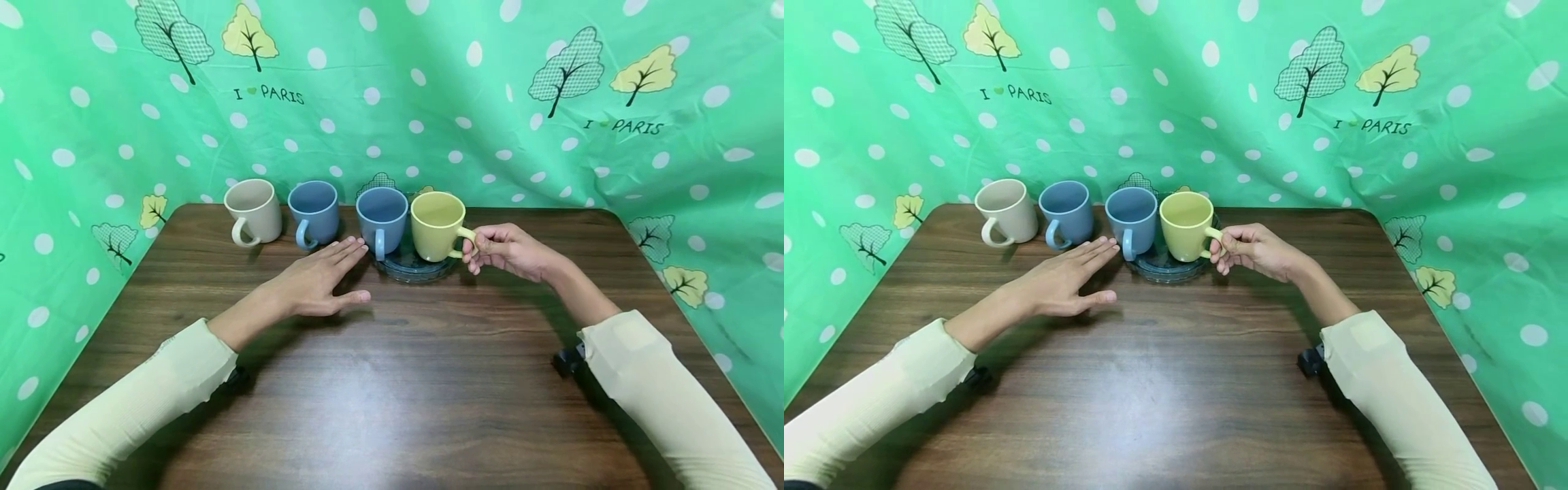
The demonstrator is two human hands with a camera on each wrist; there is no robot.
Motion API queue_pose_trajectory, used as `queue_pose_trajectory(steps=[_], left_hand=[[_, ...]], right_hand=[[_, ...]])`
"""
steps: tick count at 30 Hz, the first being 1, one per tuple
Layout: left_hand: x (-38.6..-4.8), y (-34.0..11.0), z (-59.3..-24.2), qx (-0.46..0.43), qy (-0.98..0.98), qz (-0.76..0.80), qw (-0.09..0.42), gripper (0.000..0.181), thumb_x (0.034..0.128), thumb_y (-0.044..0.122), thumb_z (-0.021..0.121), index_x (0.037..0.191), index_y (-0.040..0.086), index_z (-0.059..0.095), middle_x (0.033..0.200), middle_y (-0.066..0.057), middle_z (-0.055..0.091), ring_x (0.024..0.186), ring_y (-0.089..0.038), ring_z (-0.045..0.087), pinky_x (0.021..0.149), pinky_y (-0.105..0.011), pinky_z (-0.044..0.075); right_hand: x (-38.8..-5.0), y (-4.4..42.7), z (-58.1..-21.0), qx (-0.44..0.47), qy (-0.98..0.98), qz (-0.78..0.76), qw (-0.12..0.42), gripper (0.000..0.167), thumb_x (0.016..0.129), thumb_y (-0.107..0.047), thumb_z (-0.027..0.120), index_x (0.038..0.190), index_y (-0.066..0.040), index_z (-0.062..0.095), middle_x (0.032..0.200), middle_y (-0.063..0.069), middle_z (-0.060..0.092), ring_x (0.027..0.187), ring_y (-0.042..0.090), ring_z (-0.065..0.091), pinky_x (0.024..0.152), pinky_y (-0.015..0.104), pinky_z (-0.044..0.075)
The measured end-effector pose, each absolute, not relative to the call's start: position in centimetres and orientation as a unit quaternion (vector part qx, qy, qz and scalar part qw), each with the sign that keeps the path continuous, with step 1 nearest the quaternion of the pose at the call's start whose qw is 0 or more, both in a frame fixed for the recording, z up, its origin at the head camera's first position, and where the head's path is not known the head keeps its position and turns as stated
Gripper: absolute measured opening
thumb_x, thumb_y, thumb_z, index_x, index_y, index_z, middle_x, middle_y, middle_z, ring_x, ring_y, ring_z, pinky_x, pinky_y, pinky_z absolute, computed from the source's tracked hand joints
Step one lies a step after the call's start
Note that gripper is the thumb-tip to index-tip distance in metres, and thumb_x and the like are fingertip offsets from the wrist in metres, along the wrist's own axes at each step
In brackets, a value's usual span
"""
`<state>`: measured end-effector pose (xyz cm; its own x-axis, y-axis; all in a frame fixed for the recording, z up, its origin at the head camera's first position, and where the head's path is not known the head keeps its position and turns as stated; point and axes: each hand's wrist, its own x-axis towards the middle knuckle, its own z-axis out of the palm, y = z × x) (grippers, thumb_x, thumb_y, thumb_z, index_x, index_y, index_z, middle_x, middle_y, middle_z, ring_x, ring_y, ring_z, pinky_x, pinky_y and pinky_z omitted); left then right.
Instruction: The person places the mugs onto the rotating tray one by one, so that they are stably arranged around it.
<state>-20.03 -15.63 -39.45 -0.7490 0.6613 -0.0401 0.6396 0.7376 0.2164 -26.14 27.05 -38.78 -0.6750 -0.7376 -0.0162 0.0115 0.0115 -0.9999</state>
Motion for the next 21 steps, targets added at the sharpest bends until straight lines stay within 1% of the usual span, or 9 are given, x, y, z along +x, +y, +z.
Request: queue_pose_trajectory(steps=[5,10,16,18,21], left_hand=[[-19.9,-15.8,-39.3,0.348,0.931,0.094,0.053,0.095,0.1119,0.066,0.057,0.178,0.004,0.028,0.188,-0.017,0.024,0.177,-0.036,0.022,0.146,-0.052,0.022],[-19.9,-15.8,-39.3,0.348,0.931,0.093,0.052,0.096,0.1115,0.067,0.057,0.178,0.004,0.028,0.188,-0.017,0.025,0.177,-0.036,0.022,0.145,-0.052,0.023],[-19.9,-15.6,-39.4,0.35,0.931,0.089,0.054,0.097,0.1114,0.067,0.057,0.178,0.004,0.028,0.188,-0.017,0.024,0.177,-0.035,0.021,0.145,-0.052,0.023],[-20.0,-15.6,-39.4,0.352,0.93,0.087,0.054,0.097,0.1114,0.068,0.057,0.178,0.004,0.027,0.188,-0.017,0.024,0.177,-0.036,0.021,0.146,-0.052,0.022],[-20.1,-15.6,-39.4,0.354,0.93,0.084,0.054,0.098,0.1112,0.068,0.056,0.178,0.003,0.027,0.188,-0.018,0.024,0.177,-0.037,0.022,0.146,-0.052,0.022]], right_hand=[[-26.4,26.9,-38.0,-0.262,0.679,-0.625,0.283,0.032,0.122,-0.021,0.051,0.12,0.001,0.073,0.112,0.006,0.081,0.094,0.017,0.076,0.084,0.031,0.068],[-26.1,26.8,-37.3,-0.232,0.705,-0.617,0.261,0.029,0.121,-0.019,0.054,0.125,0.001,0.074,0.115,0.006,0.082,0.091,0.018,0.075,0.081,0.03,0.067],[-25.7,27.1,-36.7,-0.187,0.74,-0.615,0.199,0.019,0.115,-0.011,0.066,0.127,0.002,0.073,0.108,0.009,0.082,0.083,0.017,0.076,0.075,0.032,0.069],[-25.6,27.1,-36.6,-0.184,0.762,-0.597,0.172,0.02,0.111,-0.008,0.072,0.127,0.003,0.074,0.103,0.008,0.082,0.08,0.017,0.077,0.074,0.035,0.07],[-25.4,27.0,-36.6,-0.186,0.798,-0.558,0.133,0.026,0.106,-0.008,0.079,0.127,0.007,0.074,0.097,0.004,0.082,0.077,0.019,0.077,0.073,0.042,0.071]])
